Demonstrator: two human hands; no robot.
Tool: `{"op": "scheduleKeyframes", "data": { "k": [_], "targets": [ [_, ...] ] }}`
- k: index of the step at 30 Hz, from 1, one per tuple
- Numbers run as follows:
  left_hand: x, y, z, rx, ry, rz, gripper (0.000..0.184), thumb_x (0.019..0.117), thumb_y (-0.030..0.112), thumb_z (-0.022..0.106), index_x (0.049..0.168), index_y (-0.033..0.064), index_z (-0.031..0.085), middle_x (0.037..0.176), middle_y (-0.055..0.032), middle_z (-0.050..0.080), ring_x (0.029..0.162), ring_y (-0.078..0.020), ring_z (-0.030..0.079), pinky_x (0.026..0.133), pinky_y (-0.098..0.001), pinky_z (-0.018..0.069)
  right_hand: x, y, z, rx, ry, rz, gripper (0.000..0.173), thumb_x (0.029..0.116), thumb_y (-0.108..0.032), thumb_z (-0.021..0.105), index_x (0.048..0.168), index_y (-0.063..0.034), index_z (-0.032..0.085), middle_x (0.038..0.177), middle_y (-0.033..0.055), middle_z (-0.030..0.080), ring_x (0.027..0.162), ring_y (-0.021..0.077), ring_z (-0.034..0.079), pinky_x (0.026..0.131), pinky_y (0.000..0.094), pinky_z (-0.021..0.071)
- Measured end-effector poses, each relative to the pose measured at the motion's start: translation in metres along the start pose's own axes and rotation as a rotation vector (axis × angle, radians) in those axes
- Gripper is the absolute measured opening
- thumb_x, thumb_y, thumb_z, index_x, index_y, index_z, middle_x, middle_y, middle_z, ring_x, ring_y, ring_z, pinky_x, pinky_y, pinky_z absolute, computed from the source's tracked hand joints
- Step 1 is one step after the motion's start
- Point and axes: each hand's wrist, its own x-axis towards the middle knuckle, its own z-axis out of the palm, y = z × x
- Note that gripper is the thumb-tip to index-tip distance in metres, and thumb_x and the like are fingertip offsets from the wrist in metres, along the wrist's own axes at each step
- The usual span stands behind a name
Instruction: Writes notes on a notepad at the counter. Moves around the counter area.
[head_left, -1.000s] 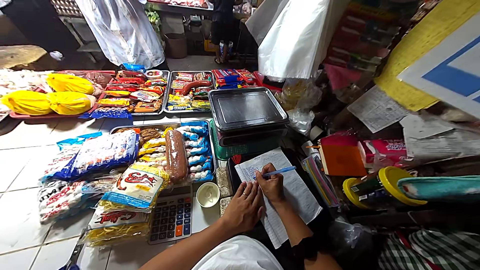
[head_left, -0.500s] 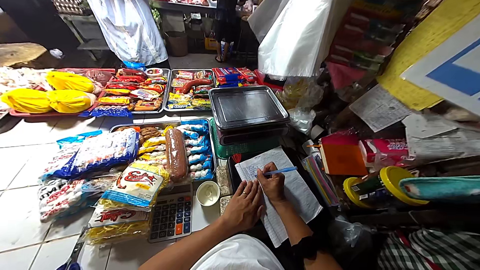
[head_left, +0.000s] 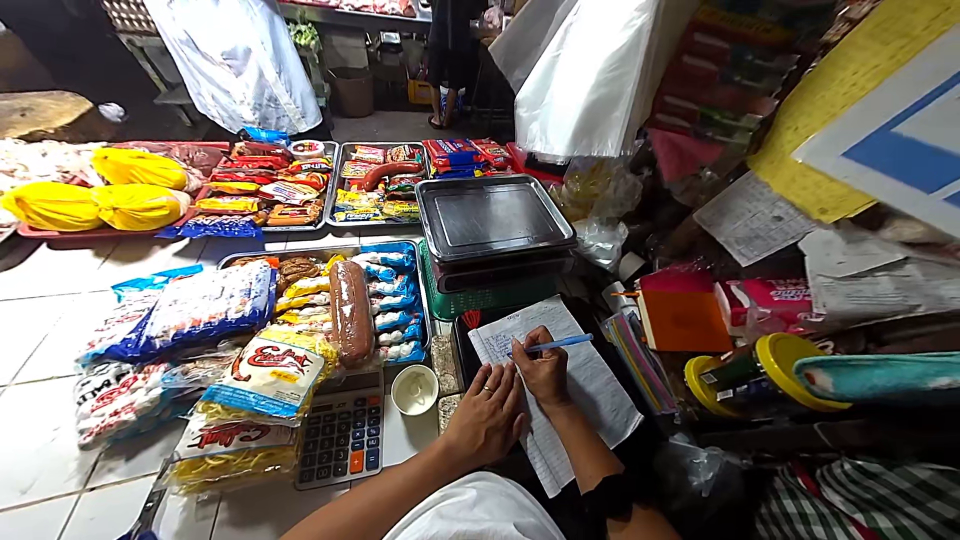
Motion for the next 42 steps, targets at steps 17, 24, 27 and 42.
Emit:
{"op": "scheduleKeyframes", "data": {
  "k": [17,24,27,42],
  "targets": [
    [-0.0004,-0.0001,-0.0001,0.017,-0.021,0.008,0.058,0.106,0.038,0.034,0.139,-0.0017,0.06,0.145,-0.0193,0.059,0.134,-0.0331,0.058,0.116,-0.0512,0.0379,0.0001,-0.0005,0.0001,-0.072,0.053,-0.003,0.012,0.0823,-0.005,0.067,0.076,-0.0024,0.057,0.062,-0.0043,0.049,0.052,-0.004,0.043,0.049,0.0114,0.0359],
    [-0.0005,-0.0007,0.0009,-0.003,-0.001,0.011,0.057,0.106,0.037,0.034,0.138,-0.0022,0.061,0.144,-0.0201,0.06,0.132,-0.0341,0.059,0.114,-0.0525,0.039,-0.0004,0.0006,0.0004,-0.074,0.078,-0.015,0.012,0.0823,-0.004,0.065,0.076,-0.0022,0.056,0.062,-0.0037,0.049,0.052,-0.0035,0.044,0.05,0.0121,0.0366],
    [-0.0007,-0.0015,0.0004,0.011,0.002,0.016,0.057,0.106,0.037,0.033,0.137,-0.0017,0.061,0.143,-0.0194,0.06,0.132,-0.0335,0.059,0.114,-0.0517,0.0394,-0.0006,0.0017,0.0024,-0.077,0.091,-0.026,0.014,0.0834,-0.005,0.068,0.076,-0.0015,0.056,0.062,-0.0029,0.051,0.052,-0.0036,0.045,0.05,0.0114,0.0372],
    [0.0004,-0.0008,-0.0006,0.014,-0.005,0.008,0.057,0.1057,0.037,0.034,0.137,-0.0016,0.061,0.144,-0.0191,0.06,0.133,-0.0332,0.059,0.115,-0.0507,0.0389,0.0007,0.0017,0.0008,-0.089,0.121,-0.015,0.014,0.0832,-0.004,0.066,0.075,-0.0022,0.055,0.062,-0.0031,0.049,0.052,-0.0038,0.045,0.05,0.0111,0.0374]
  ]
}}
